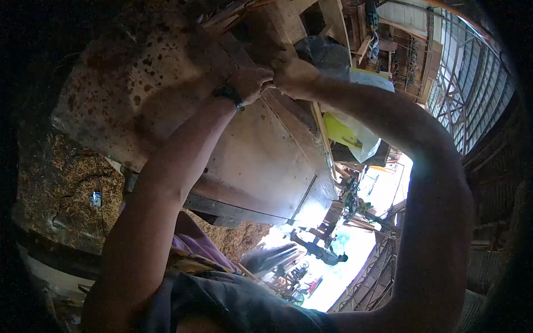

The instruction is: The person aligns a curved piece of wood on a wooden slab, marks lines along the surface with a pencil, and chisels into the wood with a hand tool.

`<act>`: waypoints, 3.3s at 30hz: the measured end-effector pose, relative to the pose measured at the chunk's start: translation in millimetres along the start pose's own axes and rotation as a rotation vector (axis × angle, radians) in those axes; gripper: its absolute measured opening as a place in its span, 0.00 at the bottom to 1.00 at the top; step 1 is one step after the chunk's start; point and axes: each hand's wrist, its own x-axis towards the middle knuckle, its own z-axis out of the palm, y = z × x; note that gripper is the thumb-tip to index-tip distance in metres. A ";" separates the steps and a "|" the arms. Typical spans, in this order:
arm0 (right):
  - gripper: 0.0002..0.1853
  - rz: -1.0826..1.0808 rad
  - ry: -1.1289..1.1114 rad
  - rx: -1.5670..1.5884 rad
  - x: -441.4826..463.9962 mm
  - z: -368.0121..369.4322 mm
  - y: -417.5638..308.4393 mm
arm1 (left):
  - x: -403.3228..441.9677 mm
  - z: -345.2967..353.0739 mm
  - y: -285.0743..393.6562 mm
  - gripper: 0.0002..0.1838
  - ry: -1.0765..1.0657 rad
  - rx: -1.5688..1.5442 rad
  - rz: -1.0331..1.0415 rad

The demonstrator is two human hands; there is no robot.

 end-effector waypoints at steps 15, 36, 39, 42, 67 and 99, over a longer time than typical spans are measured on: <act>0.26 0.602 -0.019 0.558 -26.5 -49.2 -39.2 | -2.9 8.0 -3.0 0.12 0.017 -0.003 -0.031; 0.23 0.851 -0.378 1.256 -10.2 -0.1 -21.2 | 2.6 2.5 -0.8 0.04 0.012 -0.067 -0.087; 0.29 0.785 -0.173 1.047 -13.1 -19.7 -20.8 | 1.1 8.4 -8.3 0.06 0.019 0.038 -0.016; 0.35 0.383 0.119 0.293 -22.3 -55.2 -38.1 | -0.9 -24.1 21.4 0.11 -0.124 0.091 -0.135; 0.21 0.780 -0.059 1.150 -19.4 -11.1 -28.7 | 1.3 8.0 -6.5 0.06 0.020 0.022 -0.026; 0.30 0.081 0.239 0.010 -19.9 -58.2 -26.2 | -4.0 -4.2 -0.8 0.10 -0.035 0.106 -0.038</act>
